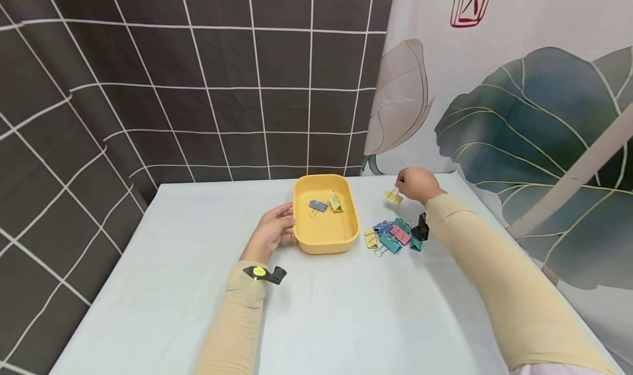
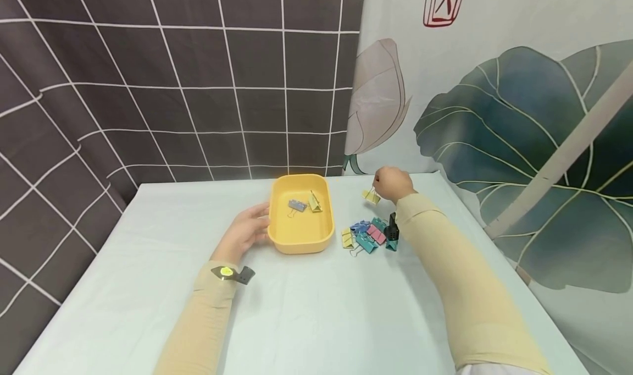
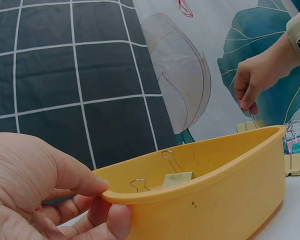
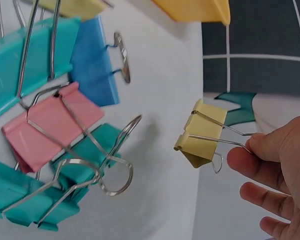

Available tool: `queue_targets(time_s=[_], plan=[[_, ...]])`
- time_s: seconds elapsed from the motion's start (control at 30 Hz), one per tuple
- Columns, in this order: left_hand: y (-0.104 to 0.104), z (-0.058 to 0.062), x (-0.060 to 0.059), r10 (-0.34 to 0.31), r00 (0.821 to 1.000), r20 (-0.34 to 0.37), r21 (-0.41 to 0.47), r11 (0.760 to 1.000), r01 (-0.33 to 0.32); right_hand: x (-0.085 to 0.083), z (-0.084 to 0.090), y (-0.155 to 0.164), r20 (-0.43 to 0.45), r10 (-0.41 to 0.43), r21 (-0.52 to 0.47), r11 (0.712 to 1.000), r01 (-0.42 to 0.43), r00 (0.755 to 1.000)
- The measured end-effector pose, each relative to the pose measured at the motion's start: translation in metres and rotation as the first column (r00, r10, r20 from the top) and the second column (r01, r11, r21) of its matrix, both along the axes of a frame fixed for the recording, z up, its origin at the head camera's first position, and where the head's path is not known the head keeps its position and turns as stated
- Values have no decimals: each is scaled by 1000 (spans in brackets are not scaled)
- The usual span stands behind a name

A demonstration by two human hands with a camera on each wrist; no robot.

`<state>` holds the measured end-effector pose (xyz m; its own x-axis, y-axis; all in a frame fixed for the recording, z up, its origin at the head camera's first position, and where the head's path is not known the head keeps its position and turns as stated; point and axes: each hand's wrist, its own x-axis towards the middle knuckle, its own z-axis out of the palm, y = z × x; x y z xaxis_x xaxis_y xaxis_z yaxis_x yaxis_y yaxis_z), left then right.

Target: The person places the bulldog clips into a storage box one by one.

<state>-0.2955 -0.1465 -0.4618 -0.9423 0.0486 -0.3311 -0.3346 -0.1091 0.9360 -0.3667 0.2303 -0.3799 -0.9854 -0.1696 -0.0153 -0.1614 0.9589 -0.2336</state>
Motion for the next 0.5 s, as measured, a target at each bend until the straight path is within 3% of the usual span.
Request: queue_targets(time_s=[0.5], plan=[[1, 0, 1, 9, 1000, -9, 31, 999, -9, -3, 9, -36, -51, 56, 7, 998, -55, 997]])
